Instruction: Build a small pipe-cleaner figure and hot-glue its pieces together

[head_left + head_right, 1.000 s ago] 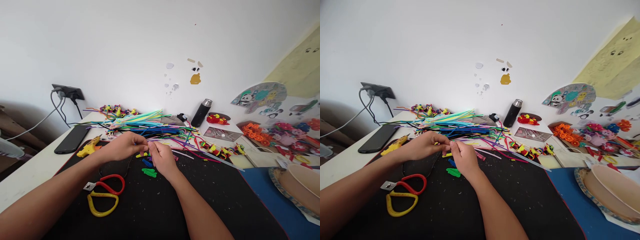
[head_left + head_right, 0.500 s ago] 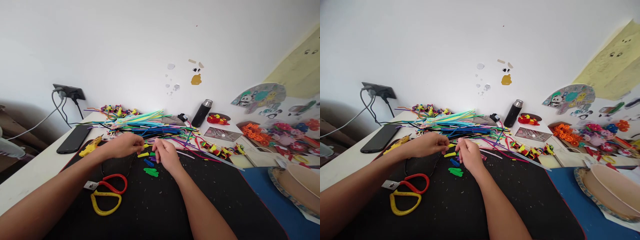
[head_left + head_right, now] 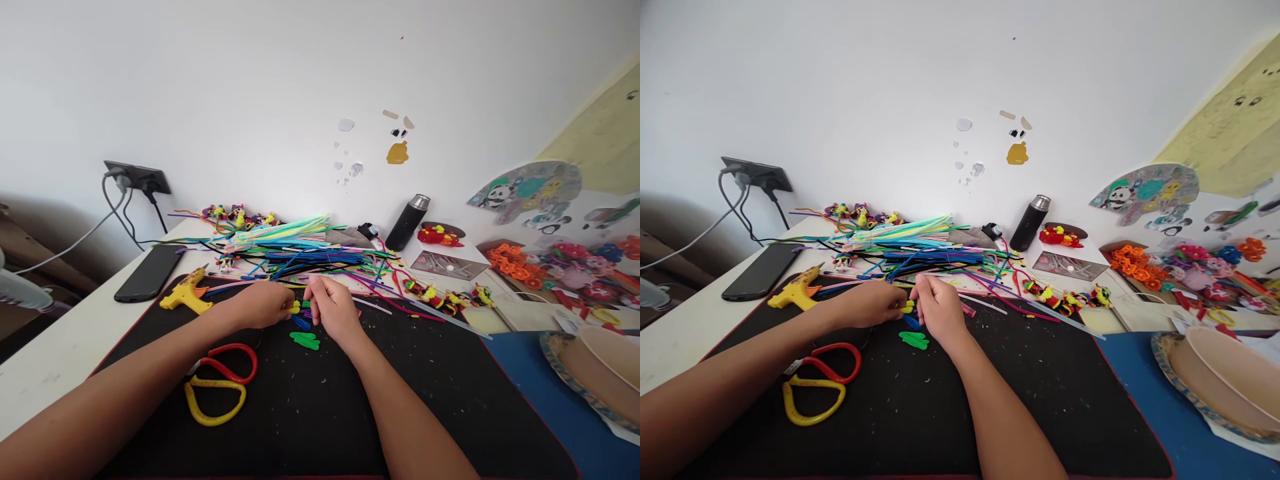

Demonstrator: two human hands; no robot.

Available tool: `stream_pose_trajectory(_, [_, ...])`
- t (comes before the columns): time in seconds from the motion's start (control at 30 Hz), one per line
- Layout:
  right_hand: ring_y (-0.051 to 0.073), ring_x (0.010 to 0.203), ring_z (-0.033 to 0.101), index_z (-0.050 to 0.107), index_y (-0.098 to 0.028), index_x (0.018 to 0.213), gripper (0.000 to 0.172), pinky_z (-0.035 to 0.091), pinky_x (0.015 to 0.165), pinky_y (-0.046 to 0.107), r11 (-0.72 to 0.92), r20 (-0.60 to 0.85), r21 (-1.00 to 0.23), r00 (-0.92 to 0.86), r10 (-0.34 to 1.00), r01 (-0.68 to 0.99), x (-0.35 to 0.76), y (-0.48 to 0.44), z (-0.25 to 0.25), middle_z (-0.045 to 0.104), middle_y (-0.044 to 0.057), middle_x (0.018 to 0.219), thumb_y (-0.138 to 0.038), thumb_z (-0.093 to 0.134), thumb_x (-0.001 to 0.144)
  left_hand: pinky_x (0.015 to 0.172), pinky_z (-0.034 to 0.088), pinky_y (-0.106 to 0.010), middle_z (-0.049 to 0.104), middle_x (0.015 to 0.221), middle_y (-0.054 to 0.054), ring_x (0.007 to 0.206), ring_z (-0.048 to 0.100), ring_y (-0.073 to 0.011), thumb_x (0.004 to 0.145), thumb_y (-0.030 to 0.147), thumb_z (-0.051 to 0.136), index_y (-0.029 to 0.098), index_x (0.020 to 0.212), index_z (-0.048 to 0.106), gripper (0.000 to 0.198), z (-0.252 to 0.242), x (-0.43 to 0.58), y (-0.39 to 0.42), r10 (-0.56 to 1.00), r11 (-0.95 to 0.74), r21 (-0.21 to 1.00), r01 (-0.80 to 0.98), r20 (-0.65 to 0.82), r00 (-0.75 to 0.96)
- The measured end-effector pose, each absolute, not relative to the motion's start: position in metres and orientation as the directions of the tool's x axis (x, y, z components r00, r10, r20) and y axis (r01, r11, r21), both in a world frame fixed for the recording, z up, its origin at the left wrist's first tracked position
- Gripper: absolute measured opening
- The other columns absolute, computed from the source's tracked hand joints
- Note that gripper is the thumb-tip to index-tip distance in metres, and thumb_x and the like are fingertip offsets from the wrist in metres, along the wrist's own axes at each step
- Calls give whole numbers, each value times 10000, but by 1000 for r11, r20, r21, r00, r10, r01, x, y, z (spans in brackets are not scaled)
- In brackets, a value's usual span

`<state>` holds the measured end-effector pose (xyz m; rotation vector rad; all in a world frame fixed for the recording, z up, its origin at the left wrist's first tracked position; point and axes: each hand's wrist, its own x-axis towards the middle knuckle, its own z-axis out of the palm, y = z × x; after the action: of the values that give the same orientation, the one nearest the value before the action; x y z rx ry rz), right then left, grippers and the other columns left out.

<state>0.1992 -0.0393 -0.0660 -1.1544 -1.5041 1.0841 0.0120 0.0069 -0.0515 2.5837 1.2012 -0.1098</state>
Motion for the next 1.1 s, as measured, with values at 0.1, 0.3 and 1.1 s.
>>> stream_pose_trajectory(0.1, [113, 389, 490, 592, -216, 773, 507, 380, 482, 240, 172, 150, -970, -131, 980, 173, 199, -39, -67, 502, -64, 470, -617, 457, 1053, 627, 411, -305, 768, 831, -89, 760, 705, -277, 894, 275, 618, 228, 900, 745, 135, -50, 13, 6, 758, -589, 198, 784, -203, 620])
stream_pose_trajectory(0.3, [112, 385, 492, 595, -214, 766, 501, 374, 473, 239, 162, 140, -970, -129, 982, 182, 199, -39, -66, 507, -62, 468, -604, 467, 1052, 623, 392, -302, 774, 877, -71, 781, 700, -269, 881, 337, 671, 241, 971, 737, 147, -45, 12, 7, 765, -554, 236, 798, -233, 600])
stream_pose_trajectory(1.1, [153, 575, 581, 641, -210, 779, 401, 368, 645, 260, 371, 293, -758, -228, 928, 537, 192, -46, -69, 585, -26, 577, -373, 451, 1092, 605, 391, -303, 736, 745, -13, 692, 659, -224, 935, 524, 516, 230, 1001, 723, 366, -26, -6, 49, 909, -404, 461, 790, 107, 403])
